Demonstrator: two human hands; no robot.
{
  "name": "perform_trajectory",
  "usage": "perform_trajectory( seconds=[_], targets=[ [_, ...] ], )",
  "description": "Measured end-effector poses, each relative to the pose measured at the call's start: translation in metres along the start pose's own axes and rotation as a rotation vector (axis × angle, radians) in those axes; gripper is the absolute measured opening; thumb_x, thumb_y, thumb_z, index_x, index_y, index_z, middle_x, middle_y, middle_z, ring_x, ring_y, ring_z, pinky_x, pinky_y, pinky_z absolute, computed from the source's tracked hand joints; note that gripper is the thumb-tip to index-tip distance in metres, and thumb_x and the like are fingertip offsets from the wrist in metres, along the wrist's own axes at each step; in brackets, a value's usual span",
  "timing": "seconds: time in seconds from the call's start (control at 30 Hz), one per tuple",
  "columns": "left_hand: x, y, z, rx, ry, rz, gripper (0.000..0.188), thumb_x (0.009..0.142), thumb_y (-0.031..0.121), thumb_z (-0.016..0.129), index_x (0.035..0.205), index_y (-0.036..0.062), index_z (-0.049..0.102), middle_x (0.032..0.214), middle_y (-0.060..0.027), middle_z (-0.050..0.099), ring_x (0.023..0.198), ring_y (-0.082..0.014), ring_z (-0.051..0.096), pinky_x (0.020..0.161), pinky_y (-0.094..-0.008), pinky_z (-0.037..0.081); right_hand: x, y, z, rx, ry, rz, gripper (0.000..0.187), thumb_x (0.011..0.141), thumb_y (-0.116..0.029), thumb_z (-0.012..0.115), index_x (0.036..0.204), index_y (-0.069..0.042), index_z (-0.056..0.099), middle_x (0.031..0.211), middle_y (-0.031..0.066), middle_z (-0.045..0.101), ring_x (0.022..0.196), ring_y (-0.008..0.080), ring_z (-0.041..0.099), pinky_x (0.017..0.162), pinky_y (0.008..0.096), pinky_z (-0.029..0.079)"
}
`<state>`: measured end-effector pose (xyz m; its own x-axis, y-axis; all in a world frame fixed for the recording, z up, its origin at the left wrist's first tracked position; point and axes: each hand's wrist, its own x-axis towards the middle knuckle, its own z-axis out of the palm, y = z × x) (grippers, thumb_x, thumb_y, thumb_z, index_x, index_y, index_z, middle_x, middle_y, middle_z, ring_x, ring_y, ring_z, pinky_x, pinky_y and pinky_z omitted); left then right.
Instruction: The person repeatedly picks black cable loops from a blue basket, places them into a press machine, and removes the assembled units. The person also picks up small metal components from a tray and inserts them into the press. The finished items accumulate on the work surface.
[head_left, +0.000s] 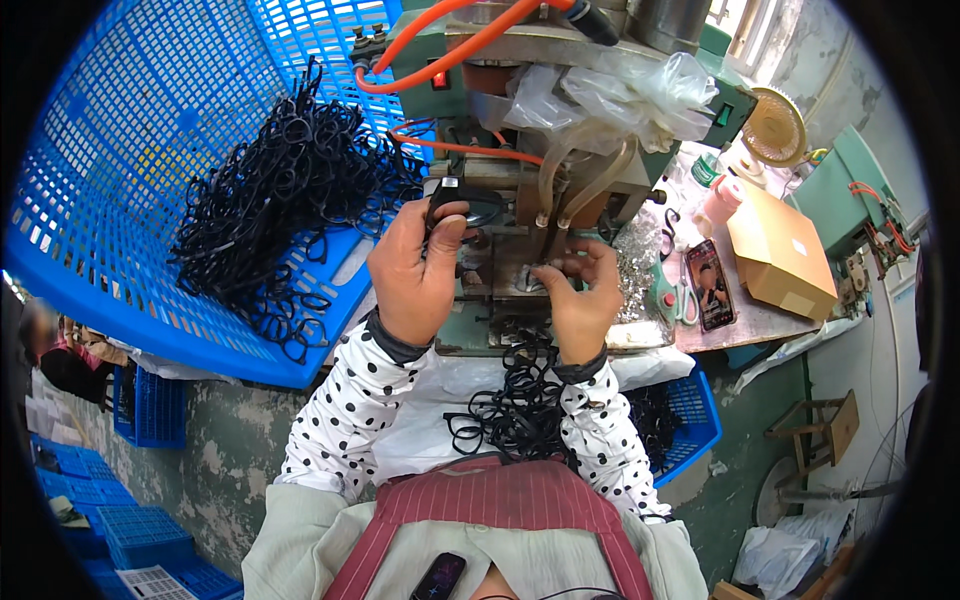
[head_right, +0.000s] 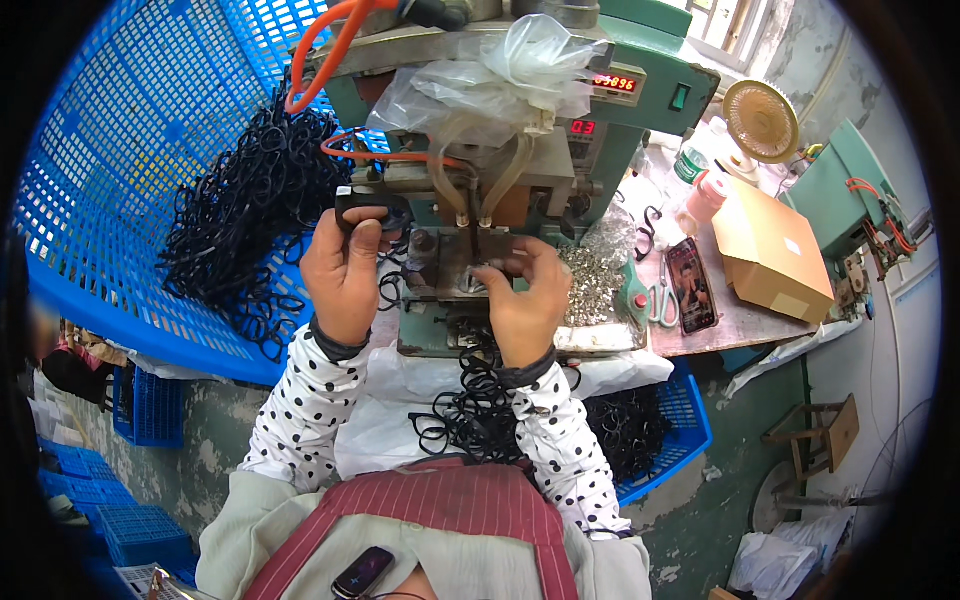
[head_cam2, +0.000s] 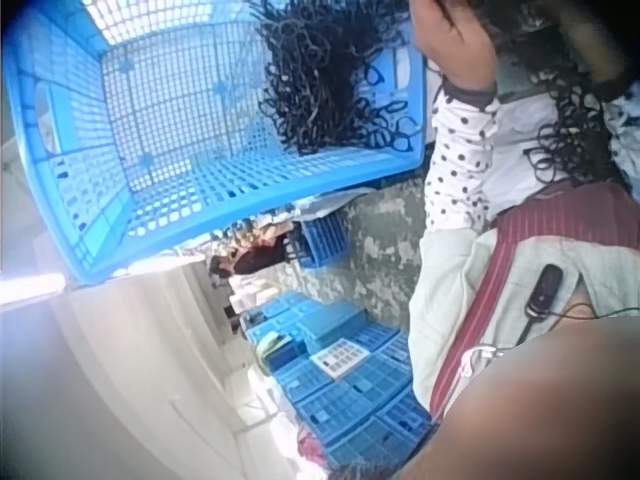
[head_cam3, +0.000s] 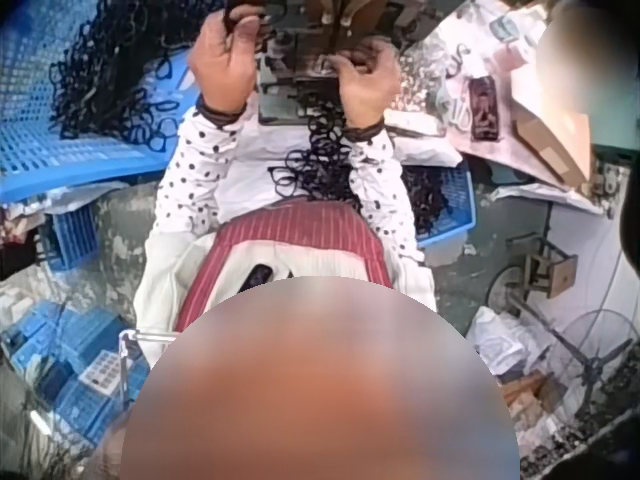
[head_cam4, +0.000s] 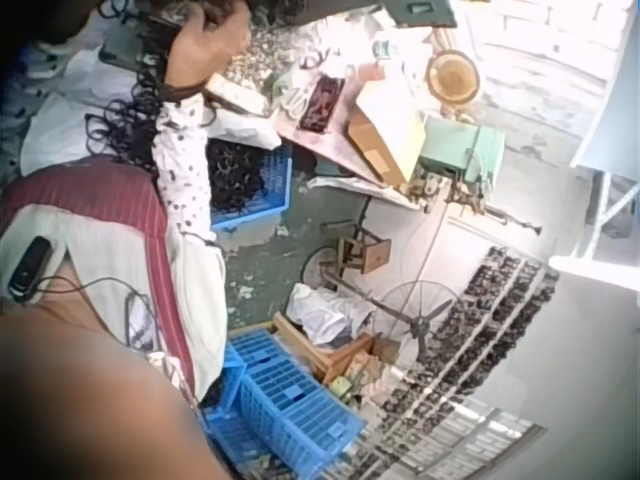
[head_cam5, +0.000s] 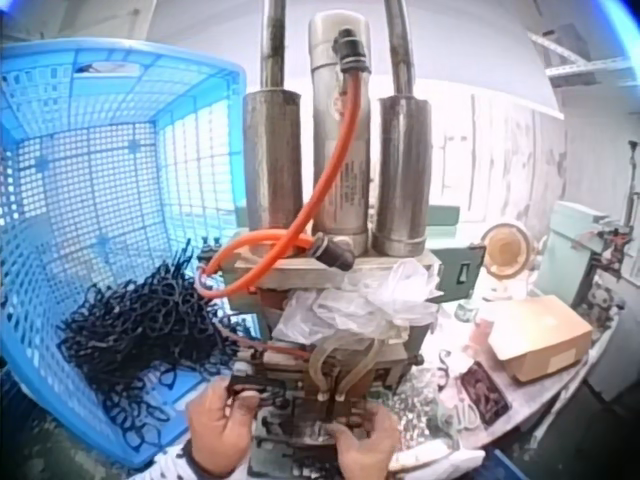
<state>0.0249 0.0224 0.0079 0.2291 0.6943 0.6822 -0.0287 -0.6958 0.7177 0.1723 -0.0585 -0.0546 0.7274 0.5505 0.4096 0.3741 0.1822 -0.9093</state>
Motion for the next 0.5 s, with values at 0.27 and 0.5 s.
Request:
perform_trajectory(
  seconds=[0.27, 0.5],
  targets=[
    [-0.004, -0.007, -0.004, 0.059, -0.032, -0.018, 0.018, 0.094, 0.015, 0.062, 0.103, -0.0011, 0.062, 0.090, -0.0083, 0.066, 0.081, -0.0179, 0.066, 0.071, -0.0280, 0.051, -0.001, 0.006, 0.011, 0.189, 0.035, -0.057, 0.044, 0.072, 0.005, 0.076, 0.109, 0.004, 0.053, 0.102, 0.0139, 0.059, 0.079, 0.0179, 0.067, 0.072, 0.0283, 0.053],
    [-0.057, -0.015, 0.018, 0.051, -0.421, 0.679, 0.036, 0.077, 0.003, 0.065, 0.113, 0.0037, 0.064, 0.113, -0.0111, 0.066, 0.099, -0.0262, 0.064, 0.088, -0.0414, 0.051, 0.014, 0.027, -0.008, 0.041, 0.001, -0.258, 0.054, 0.067, -0.004, 0.079, 0.117, -0.001, 0.058, 0.097, 0.0093, 0.062, 0.093, 0.0230, 0.063, 0.083, 0.0351, 0.050]
  ],
)
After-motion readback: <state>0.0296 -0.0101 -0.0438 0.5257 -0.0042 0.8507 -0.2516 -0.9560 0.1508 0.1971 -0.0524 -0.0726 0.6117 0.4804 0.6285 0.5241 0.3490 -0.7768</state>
